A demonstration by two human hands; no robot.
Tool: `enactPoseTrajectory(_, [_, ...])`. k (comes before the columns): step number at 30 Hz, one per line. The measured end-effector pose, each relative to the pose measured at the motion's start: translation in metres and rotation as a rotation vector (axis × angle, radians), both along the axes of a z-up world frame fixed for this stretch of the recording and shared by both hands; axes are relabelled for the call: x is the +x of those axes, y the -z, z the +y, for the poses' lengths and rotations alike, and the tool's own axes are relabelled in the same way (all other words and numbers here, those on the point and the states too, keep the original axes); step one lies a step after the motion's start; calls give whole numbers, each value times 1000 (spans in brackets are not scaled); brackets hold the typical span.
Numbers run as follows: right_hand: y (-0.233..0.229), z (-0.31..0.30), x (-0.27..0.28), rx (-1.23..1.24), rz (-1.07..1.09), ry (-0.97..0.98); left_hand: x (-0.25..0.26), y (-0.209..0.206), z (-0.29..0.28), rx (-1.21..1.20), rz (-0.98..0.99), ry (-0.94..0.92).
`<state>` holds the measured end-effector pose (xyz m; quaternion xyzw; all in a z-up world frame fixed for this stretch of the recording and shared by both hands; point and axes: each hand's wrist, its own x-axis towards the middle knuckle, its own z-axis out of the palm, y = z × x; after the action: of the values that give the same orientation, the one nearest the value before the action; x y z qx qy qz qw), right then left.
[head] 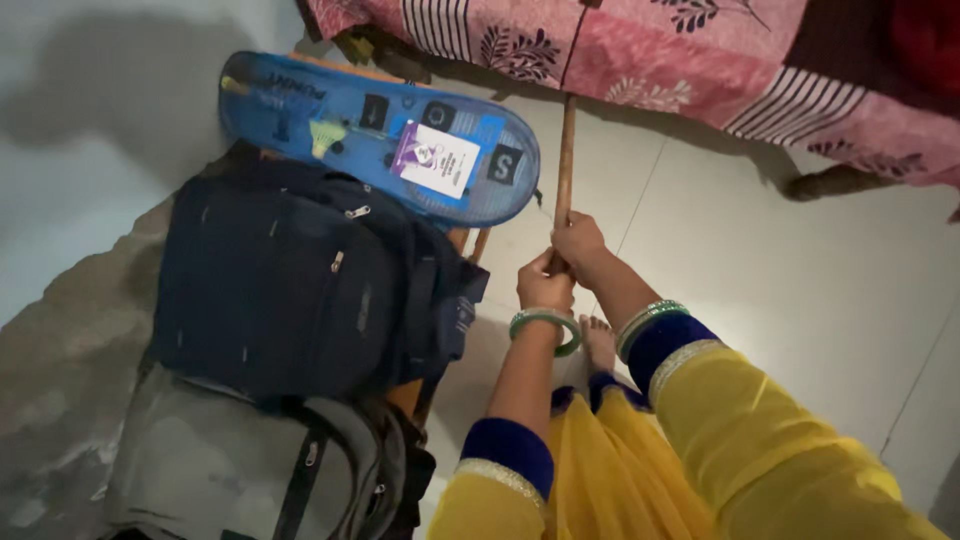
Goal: The person mops a tiled floor in a bedroom using a traditional string mop. They move the mop back and forth across the floor, cleaning around furniture such as a bed, chairs, and a small table with bags on it.
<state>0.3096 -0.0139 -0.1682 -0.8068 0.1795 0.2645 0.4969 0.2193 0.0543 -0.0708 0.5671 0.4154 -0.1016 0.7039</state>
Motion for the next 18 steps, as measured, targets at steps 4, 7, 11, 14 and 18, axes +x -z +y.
enactPoseTrajectory(4, [0,13,-63,-58,41,6,-60,11,12,21,47,40])
enactPoseTrajectory(7, [14,22,-123,-81,-14,-21,-119,31,23,86,-6,78])
enactPoseTrajectory(11, [43,33,-204,-146,-83,-92,-202,59,31,183,-81,75])
enactPoseTrajectory(14, [49,31,-261,-177,-159,-147,-256,63,31,240,-105,99])
enactPoseTrajectory(18, [26,26,-293,-62,-59,-93,-286,59,24,251,-115,96])
